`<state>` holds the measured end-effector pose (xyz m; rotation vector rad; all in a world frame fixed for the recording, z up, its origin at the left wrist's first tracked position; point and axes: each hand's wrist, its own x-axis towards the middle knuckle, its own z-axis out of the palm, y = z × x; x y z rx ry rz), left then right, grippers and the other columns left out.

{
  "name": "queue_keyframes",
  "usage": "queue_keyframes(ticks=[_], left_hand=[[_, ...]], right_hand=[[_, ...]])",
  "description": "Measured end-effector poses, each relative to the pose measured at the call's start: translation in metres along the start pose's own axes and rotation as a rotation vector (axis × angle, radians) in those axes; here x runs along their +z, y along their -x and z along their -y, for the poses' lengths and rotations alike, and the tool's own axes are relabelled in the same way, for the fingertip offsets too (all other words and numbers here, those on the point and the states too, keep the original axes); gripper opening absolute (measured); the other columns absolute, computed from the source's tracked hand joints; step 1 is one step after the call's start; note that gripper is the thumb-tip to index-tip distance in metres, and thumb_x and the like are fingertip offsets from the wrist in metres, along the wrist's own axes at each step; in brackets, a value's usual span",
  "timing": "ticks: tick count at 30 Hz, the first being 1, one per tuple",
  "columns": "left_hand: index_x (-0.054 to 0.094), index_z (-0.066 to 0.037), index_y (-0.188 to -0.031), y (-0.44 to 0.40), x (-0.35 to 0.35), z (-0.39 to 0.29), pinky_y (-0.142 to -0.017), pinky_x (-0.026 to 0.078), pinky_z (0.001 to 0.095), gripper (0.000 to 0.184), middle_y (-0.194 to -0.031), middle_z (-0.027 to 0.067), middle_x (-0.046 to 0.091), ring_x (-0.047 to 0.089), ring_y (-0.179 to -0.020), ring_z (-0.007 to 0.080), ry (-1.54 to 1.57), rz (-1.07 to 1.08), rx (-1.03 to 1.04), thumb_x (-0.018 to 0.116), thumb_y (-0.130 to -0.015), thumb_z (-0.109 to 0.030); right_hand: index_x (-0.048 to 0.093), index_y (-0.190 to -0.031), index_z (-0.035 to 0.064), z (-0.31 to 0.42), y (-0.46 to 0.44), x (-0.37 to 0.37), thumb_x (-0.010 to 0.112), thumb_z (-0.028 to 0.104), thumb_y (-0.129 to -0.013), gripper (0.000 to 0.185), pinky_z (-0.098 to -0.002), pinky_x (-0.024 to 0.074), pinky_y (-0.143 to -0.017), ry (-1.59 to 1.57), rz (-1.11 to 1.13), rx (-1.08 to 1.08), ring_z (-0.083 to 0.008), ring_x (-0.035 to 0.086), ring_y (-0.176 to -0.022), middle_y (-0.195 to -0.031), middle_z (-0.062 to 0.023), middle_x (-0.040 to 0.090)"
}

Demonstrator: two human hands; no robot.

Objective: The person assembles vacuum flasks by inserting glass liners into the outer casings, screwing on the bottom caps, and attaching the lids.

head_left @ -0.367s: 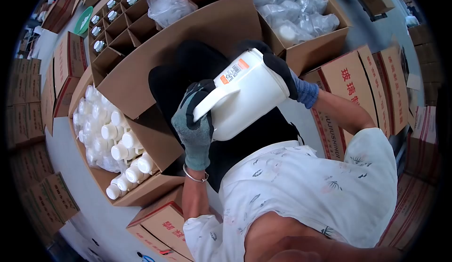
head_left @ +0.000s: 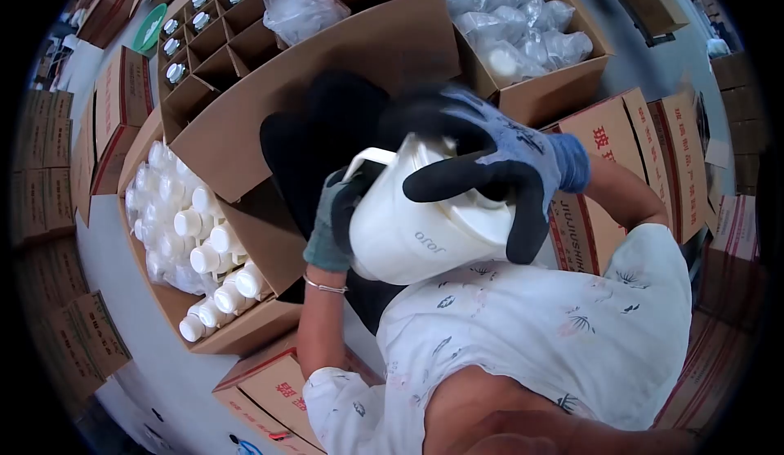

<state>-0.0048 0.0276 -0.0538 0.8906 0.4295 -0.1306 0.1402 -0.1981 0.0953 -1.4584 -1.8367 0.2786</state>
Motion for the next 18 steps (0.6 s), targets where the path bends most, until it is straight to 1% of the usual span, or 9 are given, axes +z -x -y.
queue_keyframes(ticks=[2, 4, 5, 8, 11, 12, 14, 15, 18], left_hand=[[0.069, -0.001, -0.099, 0.002, -0.004, -0.004, -0.077, 0.051, 0.0296, 0.024, -0.101, 0.0149, 0.066, 0.063, -0.09, 0.0265, -1.321, 0.112, 0.771, 0.063, -0.077, -0.008], [0.069, -0.001, -0.1, 0.009, 0.006, -0.006, -0.08, 0.051, 0.0324, 0.024, -0.102, 0.0145, 0.066, 0.062, -0.093, 0.0268, -1.265, 0.02, 0.603, 0.064, -0.078, -0.008], [0.07, -0.002, -0.101, 0.017, 0.01, -0.004, -0.079, 0.052, 0.0346, 0.025, -0.101, 0.0141, 0.067, 0.063, -0.092, 0.0284, -1.479, -0.08, 0.866, 0.063, -0.077, -0.006], [0.07, -0.002, -0.102, 0.019, 0.016, -0.011, -0.076, 0.053, 0.0323, 0.024, -0.103, 0.0129, 0.068, 0.065, -0.09, 0.0246, -0.793, -0.177, 0.451, 0.063, -0.079, -0.006], [0.068, -0.001, -0.107, 0.016, 0.015, 0.015, -0.074, 0.052, 0.0272, 0.025, -0.101, 0.0079, 0.068, 0.064, -0.087, 0.0159, -0.137, -0.001, 0.204, 0.065, -0.085, -0.011], [0.067, -0.001, -0.108, 0.011, 0.015, 0.024, -0.076, 0.052, 0.0282, 0.026, -0.1, 0.0086, 0.068, 0.064, -0.087, 0.0171, -0.088, 0.019, 0.148, 0.066, -0.085, -0.013], [0.065, 0.0, -0.11, 0.001, 0.015, 0.033, -0.079, 0.051, 0.0301, 0.03, -0.099, 0.0101, 0.068, 0.064, -0.087, 0.0195, -0.249, 0.016, 0.129, 0.068, -0.085, -0.017], [0.064, 0.001, -0.111, -0.002, 0.012, 0.028, -0.081, 0.051, 0.031, 0.033, -0.098, 0.0109, 0.068, 0.065, -0.087, 0.0207, -0.427, -0.001, 0.182, 0.069, -0.085, -0.019], [0.061, 0.001, -0.114, -0.005, 0.0, 0.001, -0.087, 0.049, 0.0375, 0.037, -0.105, 0.0172, 0.066, 0.064, -0.096, 0.0308, -1.21, -0.196, 0.787, 0.068, -0.086, -0.022]], right_hand=[[0.058, -0.129, 0.0118, -0.011, 0.006, 0.012, 0.07, 0.065, -0.063, 0.085, -0.0518, 0.0311, -0.103, -0.034, -0.062, 0.002, -0.0416, 0.04, -0.125, -0.136, -0.0224, 0.043], [0.06, -0.125, 0.0109, -0.021, 0.012, 0.024, 0.07, 0.061, -0.065, 0.079, -0.0497, 0.0325, -0.103, -0.072, -0.145, 0.013, -0.0392, 0.042, -0.123, -0.131, -0.019, 0.048], [0.06, -0.123, 0.0098, -0.027, 0.017, 0.029, 0.069, 0.06, -0.067, 0.075, -0.0494, 0.0336, -0.102, -0.071, -0.189, 0.049, -0.0386, 0.044, -0.12, -0.127, -0.0176, 0.051], [0.059, -0.118, 0.006, -0.031, 0.021, 0.042, 0.066, 0.051, -0.075, 0.063, -0.0459, 0.0391, -0.097, -0.063, -0.301, 0.134, -0.0339, 0.052, -0.111, -0.115, -0.0134, 0.059], [0.059, -0.117, 0.0075, -0.015, 0.001, 0.036, 0.065, 0.041, -0.083, 0.047, -0.0395, 0.0472, -0.087, -0.014, -0.264, 0.403, -0.0293, 0.06, -0.098, -0.111, -0.0141, 0.061], [0.063, -0.113, 0.009, -0.012, -0.009, 0.034, 0.063, 0.04, -0.087, 0.04, -0.0369, 0.0508, -0.08, -0.052, -0.269, 0.505, -0.0263, 0.065, -0.088, -0.099, -0.0139, 0.066], [0.067, -0.107, 0.0088, -0.022, -0.01, 0.019, 0.062, 0.042, -0.089, 0.039, -0.0352, 0.0524, -0.077, -0.234, -0.075, 0.725, -0.0241, 0.067, -0.08, -0.087, -0.0126, 0.068], [0.07, -0.103, 0.0086, -0.028, -0.01, 0.019, 0.06, 0.043, -0.09, 0.038, -0.0353, 0.0533, -0.075, -0.065, 0.032, 0.755, -0.0232, 0.068, -0.075, -0.083, -0.0108, 0.07], [0.069, -0.09, 0.0055, -0.025, -0.026, 0.026, 0.064, 0.036, -0.086, 0.031, -0.0345, 0.0516, -0.069, 0.085, 0.13, 0.769, -0.0272, 0.064, -0.068, -0.076, -0.0134, 0.065]])
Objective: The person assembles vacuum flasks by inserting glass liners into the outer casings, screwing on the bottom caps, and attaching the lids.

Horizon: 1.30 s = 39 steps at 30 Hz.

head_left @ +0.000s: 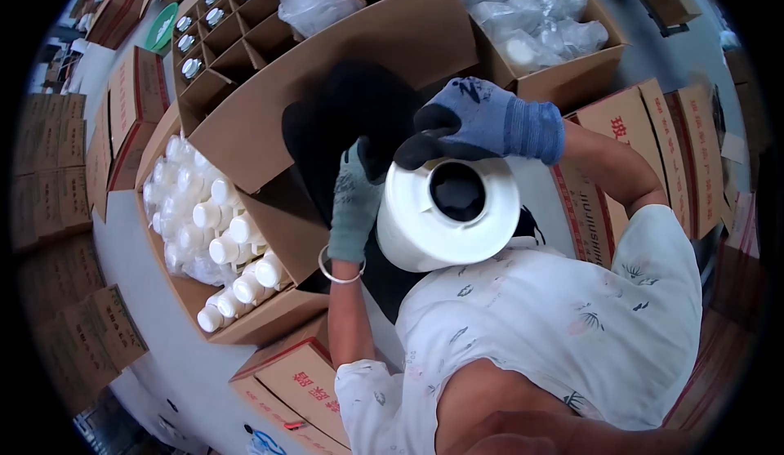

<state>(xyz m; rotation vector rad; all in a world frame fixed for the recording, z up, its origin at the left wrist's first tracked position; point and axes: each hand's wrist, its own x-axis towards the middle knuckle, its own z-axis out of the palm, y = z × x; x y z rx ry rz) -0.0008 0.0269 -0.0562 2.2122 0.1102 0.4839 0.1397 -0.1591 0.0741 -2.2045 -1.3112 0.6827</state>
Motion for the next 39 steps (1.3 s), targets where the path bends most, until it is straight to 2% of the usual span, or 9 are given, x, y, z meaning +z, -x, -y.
queue_keyframes(ticks=[3, 6, 10, 15, 18, 26, 31, 33, 39], left_hand=[[0.057, 0.006, -0.122, -0.009, -0.062, -0.042, -0.1, 0.043, 0.0355, 0.038, -0.122, 0.0185, 0.06, 0.057, -0.115, 0.027, 0.378, -0.042, -0.196, 0.06, -0.091, -0.016], [0.057, 0.007, -0.123, -0.02, -0.077, -0.038, -0.103, 0.039, 0.0339, 0.04, -0.122, 0.014, 0.062, 0.054, -0.117, 0.0216, 0.651, -0.139, -0.168, 0.051, -0.094, -0.019], [0.058, 0.003, -0.12, -0.029, -0.076, -0.004, -0.099, 0.042, 0.036, 0.035, -0.116, 0.016, 0.064, 0.059, -0.109, 0.025, 0.104, -0.106, 0.056, 0.041, -0.097, -0.016], [0.054, -0.001, -0.126, -0.009, -0.028, 0.072, -0.098, 0.045, 0.034, 0.038, -0.118, 0.0115, 0.061, 0.058, -0.106, 0.0241, 1.23, -0.135, -0.435, 0.045, -0.101, -0.028], [0.054, 0.002, -0.125, -0.008, -0.016, 0.057, -0.1, 0.042, 0.0342, 0.042, -0.12, 0.0139, 0.061, 0.056, -0.113, 0.0225, 0.775, -0.192, -0.224, 0.041, -0.102, -0.031], [0.06, 0.008, -0.116, 0.0, -0.04, -0.053, -0.106, 0.036, 0.041, 0.046, -0.126, 0.0222, 0.058, 0.053, -0.121, 0.0331, 0.06, -0.196, 0.032, 0.041, -0.099, -0.03], [0.061, 0.005, -0.111, -0.011, -0.048, -0.014, -0.099, 0.041, 0.04, 0.031, -0.115, 0.0189, 0.062, 0.056, -0.11, 0.0319, 0.237, -0.209, 0.015, 0.049, -0.096, -0.018], [0.064, 0.006, -0.106, -0.032, -0.055, 0.003, -0.095, 0.043, 0.0342, 0.035, -0.11, 0.0152, 0.065, 0.061, -0.103, 0.0242, 0.426, -0.108, -0.245, 0.044, -0.1, -0.021], [0.055, 0.003, -0.125, -0.038, -0.006, 0.064, -0.092, 0.047, 0.0341, 0.035, -0.119, 0.0186, 0.06, 0.059, -0.107, 0.0292, 0.201, -0.126, 0.231, 0.055, -0.092, -0.008]], right_hand=[[0.069, -0.088, 0.0045, -0.027, -0.042, 0.033, 0.063, 0.044, -0.086, 0.04, -0.0398, 0.0512, -0.068, 0.006, -0.358, -0.355, -0.0319, 0.064, -0.07, -0.076, -0.0163, 0.065], [0.069, -0.099, 0.0049, -0.03, -0.09, 0.038, 0.062, 0.049, -0.086, 0.047, -0.0393, 0.0514, -0.075, -0.168, -0.264, -0.218, -0.0313, 0.065, -0.08, -0.087, -0.0175, 0.066], [0.067, -0.11, 0.0054, -0.026, -0.111, 0.036, 0.062, 0.045, -0.089, 0.045, -0.0357, 0.0497, -0.085, -0.055, -0.147, -0.089, -0.028, 0.063, -0.092, -0.104, -0.0168, 0.066], [0.062, -0.116, 0.0054, -0.002, -0.08, 0.023, 0.062, 0.033, -0.092, 0.037, -0.0319, 0.0463, -0.092, -0.733, 0.137, -0.164, -0.022, 0.06, -0.103, -0.107, -0.0114, 0.063], [0.061, -0.115, 0.0041, -0.007, -0.079, 0.053, 0.063, 0.029, -0.091, 0.035, -0.0343, 0.0473, -0.092, -0.366, -0.306, -0.079, -0.0231, 0.06, -0.103, -0.106, -0.0117, 0.062], [0.062, -0.104, 0.0058, -0.048, -0.155, 0.056, 0.065, 0.025, -0.088, 0.025, -0.0369, 0.0498, -0.079, -0.432, 0.076, -0.308, -0.0244, 0.063, -0.086, -0.095, -0.0126, 0.066], [0.061, -0.101, 0.0033, -0.035, -0.163, 0.049, 0.066, 0.027, -0.087, 0.029, -0.0349, 0.0499, -0.073, -0.065, 0.008, -0.419, -0.0254, 0.063, -0.078, -0.088, -0.0175, 0.065], [0.061, -0.105, 0.0034, -0.034, -0.143, 0.045, 0.067, 0.027, -0.087, 0.03, -0.035, 0.0501, -0.076, -0.193, -0.212, -0.322, -0.024, 0.063, -0.081, -0.091, -0.0164, 0.065], [0.054, -0.124, 0.0033, -0.022, -0.075, 0.043, 0.064, 0.045, -0.088, 0.056, -0.0358, 0.0451, -0.098, -0.402, -0.107, 0.341, -0.0242, 0.058, -0.109, -0.112, -0.0154, 0.061]])
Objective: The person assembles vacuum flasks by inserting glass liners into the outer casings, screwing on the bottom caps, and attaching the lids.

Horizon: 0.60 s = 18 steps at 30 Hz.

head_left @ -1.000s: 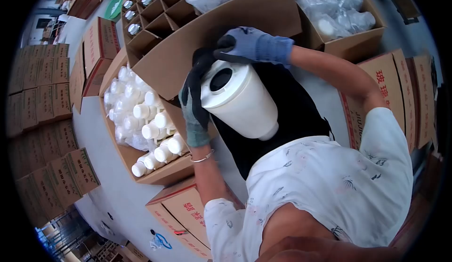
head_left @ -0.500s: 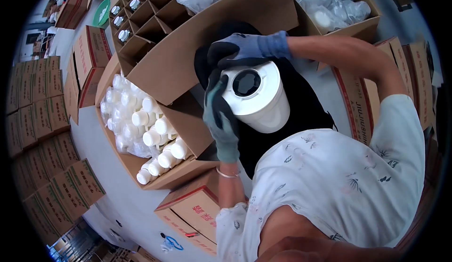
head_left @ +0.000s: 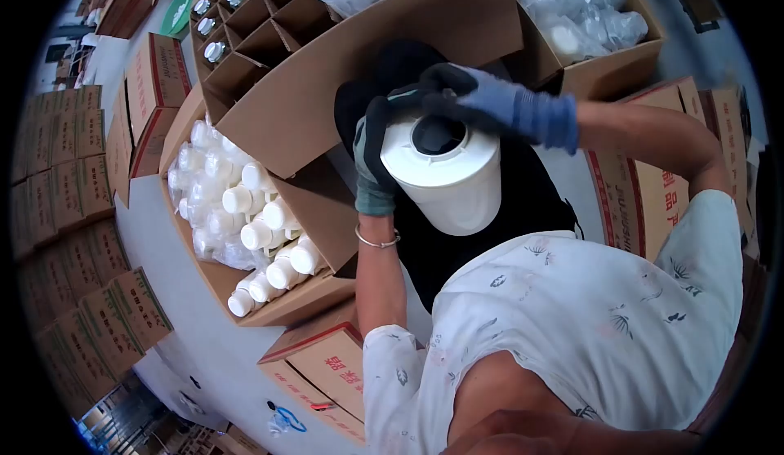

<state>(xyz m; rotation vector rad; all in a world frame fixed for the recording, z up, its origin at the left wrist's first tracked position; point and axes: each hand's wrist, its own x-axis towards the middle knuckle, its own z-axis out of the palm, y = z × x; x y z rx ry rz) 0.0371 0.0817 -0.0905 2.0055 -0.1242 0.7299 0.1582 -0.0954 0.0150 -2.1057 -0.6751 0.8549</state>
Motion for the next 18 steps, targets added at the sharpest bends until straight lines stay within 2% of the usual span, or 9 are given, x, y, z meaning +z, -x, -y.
queue_keyframes(ticks=[3, 5, 7, 8, 11, 13, 15, 17, 18], left_hand=[[0.055, 0.004, -0.126, 0.03, -0.004, -0.013, -0.092, 0.047, 0.0333, 0.039, -0.122, 0.0189, 0.059, 0.059, -0.107, 0.0313, 0.422, -0.068, -0.51, 0.059, -0.09, -0.01], [0.049, 0.005, -0.132, 0.013, -0.013, -0.062, -0.103, 0.039, 0.038, 0.044, -0.128, 0.0193, 0.056, 0.053, -0.117, 0.0285, 0.224, 0.003, -0.422, 0.045, -0.099, -0.024], [0.046, 0.005, -0.134, 0.006, -0.011, -0.095, -0.104, 0.037, 0.0413, 0.047, -0.13, 0.0241, 0.052, 0.051, -0.121, 0.0371, -0.046, 0.047, -0.2, 0.052, -0.095, -0.021], [0.044, 0.005, -0.135, 0.002, -0.009, -0.118, -0.104, 0.037, 0.0427, 0.05, -0.131, 0.0258, 0.051, 0.05, -0.122, 0.0403, -0.213, 0.056, -0.141, 0.054, -0.094, -0.02], [0.038, 0.005, -0.139, 0.005, 0.009, -0.169, -0.104, 0.036, 0.0477, 0.06, -0.136, 0.0286, 0.045, 0.046, -0.122, 0.0478, -0.614, 0.023, -0.27, 0.059, -0.088, -0.02], [0.032, 0.007, -0.141, 0.018, 0.006, -0.17, -0.105, 0.034, 0.0501, 0.073, -0.138, 0.03, 0.041, 0.042, -0.125, 0.0488, -0.708, 0.022, -0.413, 0.065, -0.085, -0.027], [0.038, 0.008, -0.137, 0.015, -0.016, -0.152, -0.101, 0.04, 0.0478, 0.064, -0.132, 0.0282, 0.048, 0.049, -0.121, 0.0437, -0.543, 0.028, -0.305, 0.06, -0.089, -0.028], [0.041, 0.006, -0.136, 0.019, -0.031, -0.12, -0.101, 0.041, 0.0438, 0.052, -0.133, 0.0243, 0.05, 0.05, -0.123, 0.036, -0.111, -0.071, -0.301, 0.051, -0.097, -0.027], [0.043, 0.006, -0.135, 0.018, -0.023, -0.112, -0.102, 0.041, 0.042, 0.049, -0.133, 0.0221, 0.05, 0.05, -0.122, 0.0329, 0.122, -0.246, -0.412, 0.046, -0.1, -0.027]], right_hand=[[0.052, -0.127, 0.0016, -0.013, -0.01, 0.008, 0.064, 0.033, -0.088, 0.052, -0.0377, 0.0461, -0.097, -0.145, -0.01, -0.333, -0.0281, 0.06, -0.108, -0.118, -0.0168, 0.061], [0.051, -0.129, 0.0004, -0.009, -0.031, 0.001, 0.065, 0.026, -0.086, 0.052, -0.0388, 0.0467, -0.096, 0.051, 0.165, -0.457, -0.0295, 0.061, -0.108, -0.119, -0.0182, 0.062], [0.05, -0.13, -0.0003, -0.006, -0.051, -0.007, 0.066, 0.025, -0.086, 0.053, -0.0383, 0.0464, -0.097, 0.265, 0.29, -0.631, -0.0295, 0.061, -0.108, -0.118, -0.0191, 0.062], [0.055, -0.124, 0.0035, -0.005, -0.064, -0.008, 0.065, 0.016, -0.084, 0.043, -0.0386, 0.0465, -0.095, 0.178, 0.435, -0.71, -0.0342, 0.06, -0.105, -0.115, -0.0184, 0.063], [0.06, -0.105, 0.007, 0.014, -0.096, 0.017, 0.069, 0.017, -0.079, 0.029, -0.0396, 0.0486, -0.081, 0.386, 0.39, -1.075, -0.0345, 0.063, -0.091, -0.096, -0.0175, 0.065], [0.056, -0.12, 0.0067, 0.045, -0.1, 0.035, 0.072, 0.016, -0.075, 0.049, -0.039, 0.0509, -0.08, 0.711, 0.468, -1.034, -0.0337, 0.063, -0.088, -0.096, -0.0187, 0.064], [0.056, -0.118, 0.0084, 0.039, -0.104, 0.036, 0.071, 0.018, -0.075, 0.047, -0.0402, 0.0511, -0.077, 0.648, 0.413, -1.063, -0.0326, 0.064, -0.087, -0.095, -0.0175, 0.064], [0.057, -0.119, 0.0097, 0.028, -0.095, 0.014, 0.07, 0.02, -0.076, 0.046, -0.0399, 0.0511, -0.079, 0.639, 0.398, -1.019, -0.0324, 0.064, -0.09, -0.097, -0.0176, 0.064], [0.058, -0.121, 0.0113, 0.011, -0.093, 0.005, 0.07, 0.023, -0.077, 0.047, -0.0388, 0.0507, -0.084, 0.596, 0.338, -1.054, -0.0322, 0.063, -0.095, -0.104, -0.0168, 0.064]])
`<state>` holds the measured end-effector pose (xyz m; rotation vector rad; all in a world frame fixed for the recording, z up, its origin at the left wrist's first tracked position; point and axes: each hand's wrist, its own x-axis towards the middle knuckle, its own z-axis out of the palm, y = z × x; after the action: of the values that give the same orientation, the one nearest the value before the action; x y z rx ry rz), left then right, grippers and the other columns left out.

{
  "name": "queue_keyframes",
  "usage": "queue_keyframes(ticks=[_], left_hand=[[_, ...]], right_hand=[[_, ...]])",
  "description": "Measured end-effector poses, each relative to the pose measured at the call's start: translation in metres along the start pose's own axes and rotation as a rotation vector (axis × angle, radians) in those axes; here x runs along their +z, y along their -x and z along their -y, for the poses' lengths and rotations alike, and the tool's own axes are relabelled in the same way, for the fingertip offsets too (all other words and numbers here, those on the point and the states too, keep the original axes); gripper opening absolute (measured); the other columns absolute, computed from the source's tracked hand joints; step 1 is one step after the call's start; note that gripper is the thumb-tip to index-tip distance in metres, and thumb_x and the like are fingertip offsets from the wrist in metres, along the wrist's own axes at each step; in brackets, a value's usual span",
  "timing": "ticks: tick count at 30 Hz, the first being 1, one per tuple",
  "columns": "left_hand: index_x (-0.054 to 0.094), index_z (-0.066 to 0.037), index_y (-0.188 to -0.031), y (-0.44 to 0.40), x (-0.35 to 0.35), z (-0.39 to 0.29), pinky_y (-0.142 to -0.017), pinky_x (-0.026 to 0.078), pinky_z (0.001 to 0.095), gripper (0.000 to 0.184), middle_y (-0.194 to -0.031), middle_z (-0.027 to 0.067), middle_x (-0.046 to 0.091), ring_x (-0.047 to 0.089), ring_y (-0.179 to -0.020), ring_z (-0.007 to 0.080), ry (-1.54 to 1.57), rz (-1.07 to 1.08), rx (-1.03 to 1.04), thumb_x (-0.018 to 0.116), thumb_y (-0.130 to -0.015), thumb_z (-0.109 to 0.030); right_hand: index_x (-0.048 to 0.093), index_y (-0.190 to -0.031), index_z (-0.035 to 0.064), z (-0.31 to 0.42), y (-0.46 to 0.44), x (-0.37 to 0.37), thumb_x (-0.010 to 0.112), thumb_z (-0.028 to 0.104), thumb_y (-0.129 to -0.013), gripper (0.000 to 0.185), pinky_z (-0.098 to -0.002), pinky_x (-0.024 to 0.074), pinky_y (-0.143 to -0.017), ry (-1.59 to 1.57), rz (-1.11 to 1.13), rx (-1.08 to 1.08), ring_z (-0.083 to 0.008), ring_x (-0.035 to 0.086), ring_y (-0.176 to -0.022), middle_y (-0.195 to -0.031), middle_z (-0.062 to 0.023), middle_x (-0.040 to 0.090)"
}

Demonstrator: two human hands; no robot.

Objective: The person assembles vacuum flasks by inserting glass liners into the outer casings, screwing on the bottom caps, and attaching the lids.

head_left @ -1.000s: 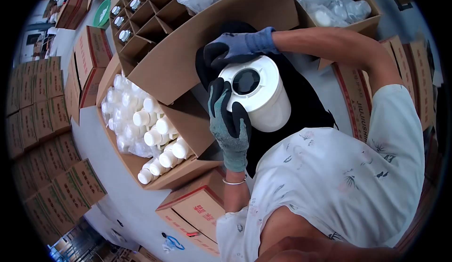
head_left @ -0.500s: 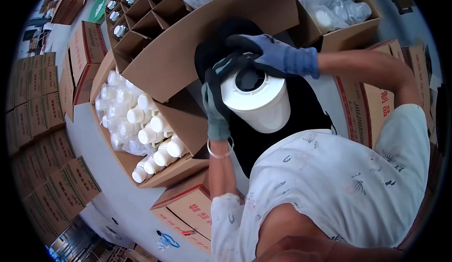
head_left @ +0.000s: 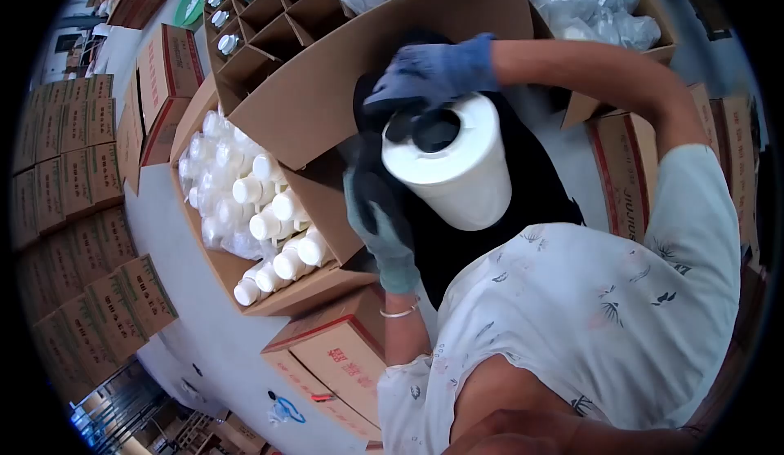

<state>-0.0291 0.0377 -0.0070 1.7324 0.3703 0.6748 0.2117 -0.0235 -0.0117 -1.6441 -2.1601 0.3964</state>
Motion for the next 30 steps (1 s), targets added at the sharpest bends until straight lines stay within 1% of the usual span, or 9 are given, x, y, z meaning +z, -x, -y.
queue_keyframes(ticks=[1, 2, 8, 12, 13, 15, 18, 22, 30], left_hand=[[0.044, 0.006, -0.134, -0.004, 0.01, 0.007, -0.103, 0.041, 0.0402, 0.046, -0.133, 0.0199, 0.051, 0.051, -0.122, 0.0298, 0.258, -0.125, -0.133, 0.041, -0.102, -0.027], [0.043, 0.005, -0.135, -0.008, 0.017, 0.023, -0.104, 0.042, 0.0388, 0.047, -0.13, 0.0172, 0.054, 0.054, -0.118, 0.0267, 0.311, -0.104, -0.093, 0.037, -0.104, -0.03], [0.051, 0.004, -0.13, -0.004, 0.046, 0.035, -0.104, 0.041, 0.0387, 0.045, -0.13, 0.0167, 0.056, 0.054, -0.119, 0.026, 0.137, 0.152, -0.092, 0.042, -0.102, -0.03], [0.056, 0.002, -0.127, -0.018, 0.035, 0.022, -0.103, 0.042, 0.0379, 0.043, -0.126, 0.0158, 0.059, 0.056, -0.116, 0.0246, 0.118, 0.221, -0.045, 0.043, -0.102, -0.031], [0.056, 0.002, -0.126, -0.021, 0.033, 0.018, -0.103, 0.042, 0.0379, 0.043, -0.126, 0.0156, 0.06, 0.057, -0.115, 0.0244, 0.1, 0.236, -0.022, 0.043, -0.102, -0.031], [0.057, 0.003, -0.125, -0.024, 0.029, 0.004, -0.102, 0.041, 0.0358, 0.035, -0.125, 0.0157, 0.06, 0.056, -0.116, 0.0262, 0.114, 0.245, 0.026, 0.05, -0.098, -0.019], [0.064, 0.002, -0.117, -0.043, 0.02, -0.023, -0.099, 0.043, 0.0362, 0.032, -0.119, 0.0148, 0.064, 0.058, -0.113, 0.0266, 0.126, 0.339, 0.199, 0.06, -0.089, -0.013], [0.068, -0.009, -0.11, -0.083, 0.014, -0.08, -0.089, 0.047, 0.037, 0.036, -0.109, 0.0128, 0.064, 0.061, -0.099, 0.0314, -0.51, 0.941, 0.381, 0.073, -0.074, -0.011], [0.056, -0.008, -0.114, -0.089, 0.008, -0.087, -0.084, 0.049, 0.039, 0.04, -0.101, 0.0134, 0.062, 0.06, -0.095, 0.03, -0.938, 1.078, 0.423, 0.07, -0.078, -0.016]], right_hand=[[0.063, -0.105, 0.0092, 0.021, 0.024, -0.02, 0.068, 0.021, -0.082, 0.027, -0.0413, 0.0512, -0.079, 0.059, -0.136, -0.046, -0.0328, 0.063, -0.088, -0.098, -0.015, 0.065], [0.063, -0.109, 0.0069, 0.036, 0.049, -0.028, 0.066, 0.023, -0.085, 0.029, -0.0406, 0.052, -0.081, 0.009, -0.332, -0.085, -0.0324, 0.063, -0.089, -0.099, -0.0155, 0.064], [0.066, -0.112, 0.0046, 0.088, 0.137, -0.001, 0.064, 0.023, -0.089, 0.029, -0.0351, 0.0521, -0.087, -0.764, -0.471, 0.425, -0.0248, 0.067, -0.092, -0.102, -0.0125, 0.069], [0.065, -0.111, 0.0053, 0.094, 0.123, 0.003, 0.066, 0.025, -0.087, 0.031, -0.0355, 0.0524, -0.086, -0.395, -0.643, 0.447, -0.0253, 0.067, -0.091, -0.102, -0.013, 0.068], [0.058, -0.125, 0.0043, 0.089, 0.122, -0.001, 0.069, 0.021, -0.082, 0.047, -0.0378, 0.0471, -0.098, -0.322, -0.522, 0.506, -0.0277, 0.061, -0.106, -0.12, -0.0147, 0.062], [0.057, -0.126, 0.0038, 0.087, 0.118, -0.005, 0.065, 0.021, -0.087, 0.044, -0.0368, 0.0469, -0.098, -0.204, -0.454, 0.566, -0.0257, 0.06, -0.109, -0.122, -0.0143, 0.061], [0.056, -0.129, 0.0033, 0.087, 0.118, -0.003, 0.061, 0.023, -0.092, 0.042, -0.0356, 0.0462, -0.1, -0.612, -0.559, 0.494, -0.0233, 0.06, -0.111, -0.126, -0.0129, 0.06], [0.053, -0.132, 0.0048, 0.094, 0.092, 0.015, 0.052, 0.031, -0.099, 0.043, -0.0342, 0.0424, -0.104, -1.133, -0.636, 0.451, -0.0198, 0.053, -0.12, -0.131, -0.0111, 0.057], [0.061, -0.121, 0.0068, 0.089, 0.061, 0.039, 0.052, 0.031, -0.098, 0.035, -0.0334, 0.0467, -0.098, -1.249, -0.692, 0.396, -0.0218, 0.061, -0.106, -0.114, -0.0117, 0.064]])
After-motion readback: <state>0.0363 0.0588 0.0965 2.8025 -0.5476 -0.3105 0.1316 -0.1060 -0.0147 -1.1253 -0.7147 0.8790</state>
